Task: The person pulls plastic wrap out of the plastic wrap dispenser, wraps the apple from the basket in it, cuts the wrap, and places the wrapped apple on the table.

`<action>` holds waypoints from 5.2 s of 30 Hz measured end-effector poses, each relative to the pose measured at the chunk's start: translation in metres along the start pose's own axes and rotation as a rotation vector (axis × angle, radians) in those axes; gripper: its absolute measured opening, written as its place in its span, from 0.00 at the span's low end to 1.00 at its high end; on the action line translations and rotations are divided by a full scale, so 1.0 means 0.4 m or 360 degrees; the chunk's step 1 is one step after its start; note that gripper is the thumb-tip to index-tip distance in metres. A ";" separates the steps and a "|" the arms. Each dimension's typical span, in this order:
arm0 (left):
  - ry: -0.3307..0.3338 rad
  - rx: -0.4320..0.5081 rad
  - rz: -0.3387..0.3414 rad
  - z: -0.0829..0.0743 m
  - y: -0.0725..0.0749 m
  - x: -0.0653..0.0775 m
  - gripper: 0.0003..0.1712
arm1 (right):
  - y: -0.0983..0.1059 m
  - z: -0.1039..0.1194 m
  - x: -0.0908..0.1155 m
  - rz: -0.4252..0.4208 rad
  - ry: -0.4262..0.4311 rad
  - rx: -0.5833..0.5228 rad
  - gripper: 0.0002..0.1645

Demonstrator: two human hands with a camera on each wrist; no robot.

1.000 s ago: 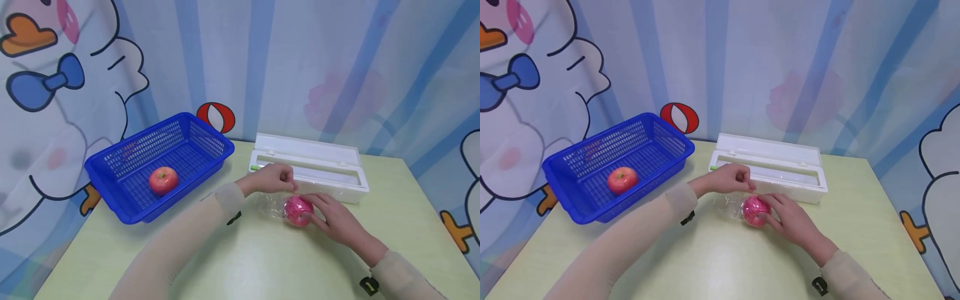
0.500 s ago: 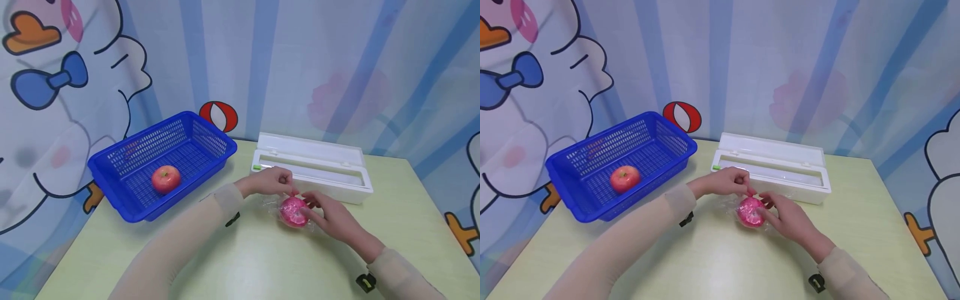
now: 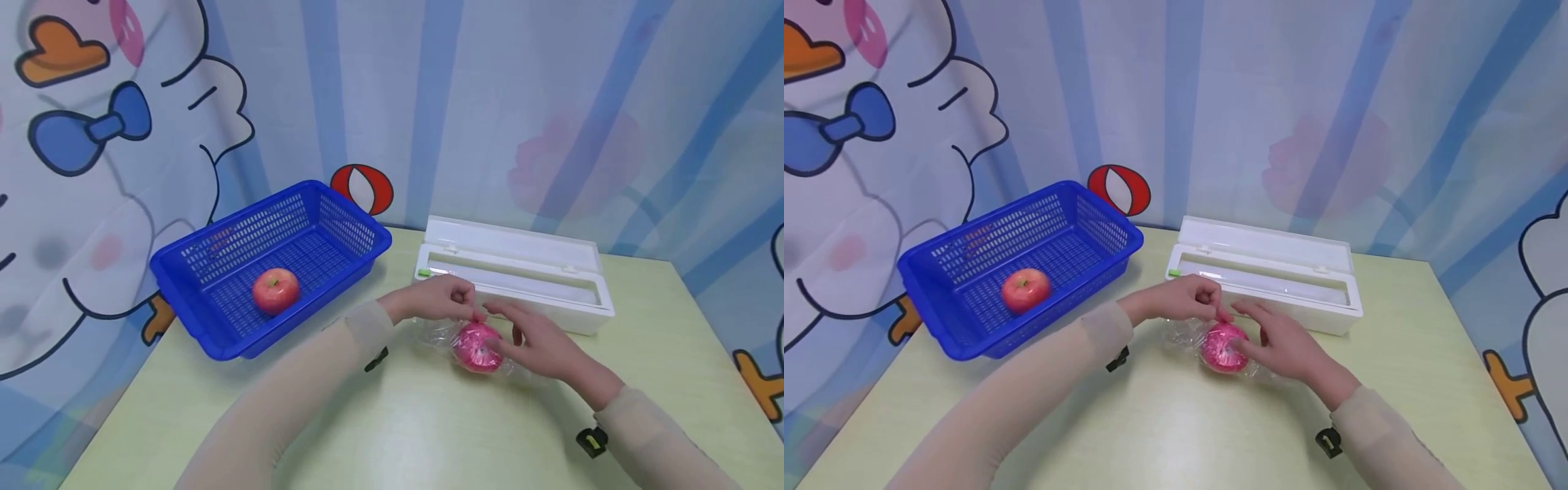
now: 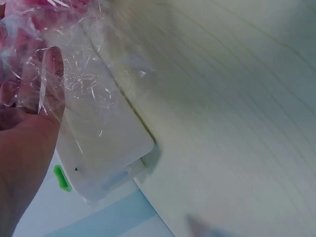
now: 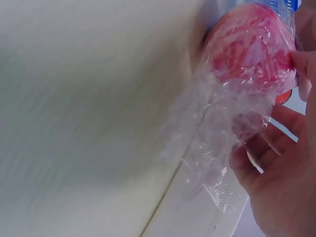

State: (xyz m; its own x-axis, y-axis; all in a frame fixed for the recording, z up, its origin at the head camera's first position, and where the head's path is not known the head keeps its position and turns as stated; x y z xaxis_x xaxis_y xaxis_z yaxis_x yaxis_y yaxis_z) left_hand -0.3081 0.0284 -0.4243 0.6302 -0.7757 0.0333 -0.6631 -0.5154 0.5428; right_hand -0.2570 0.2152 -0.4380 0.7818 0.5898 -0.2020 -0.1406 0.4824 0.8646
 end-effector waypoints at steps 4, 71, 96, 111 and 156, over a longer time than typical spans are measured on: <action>0.0000 -0.0041 -0.0002 0.010 0.001 0.004 0.04 | -0.005 -0.006 -0.008 0.0039 -0.0050 -0.0033 0.29; 0.0251 -0.1622 -0.0116 -0.026 -0.118 0.033 0.41 | -0.027 -0.007 0.012 -0.0169 0.0098 0.0678 0.21; 0.0321 -0.1449 -0.0140 -0.039 -0.120 0.029 0.43 | 0.000 0.001 0.046 -0.0337 0.0459 0.0796 0.24; 0.0271 -0.1456 -0.0175 -0.065 -0.087 0.047 0.39 | 0.024 0.021 0.050 -0.0470 0.0593 0.0792 0.35; 0.0093 -0.1354 -0.0347 -0.112 -0.020 0.072 0.40 | -0.100 0.089 0.040 -0.0477 -0.0418 -0.0524 0.30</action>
State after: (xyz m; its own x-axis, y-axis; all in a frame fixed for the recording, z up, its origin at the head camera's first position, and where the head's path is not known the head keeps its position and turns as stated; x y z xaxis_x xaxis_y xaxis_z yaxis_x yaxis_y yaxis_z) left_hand -0.2664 0.0264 -0.3902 0.7428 -0.6598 -0.1136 -0.0144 -0.1854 0.9826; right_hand -0.2174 0.1823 -0.4595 0.9374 0.2322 -0.2597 -0.0376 0.8087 0.5870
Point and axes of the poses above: each hand's wrist, its own x-axis away from the middle knuckle, its own y-axis out of the back of the hand, z = x × y, the point moved 4 cm from there along -x, towards the middle knuckle, and after that the axes turned 1 degree about -y, right-handed, at the moved point
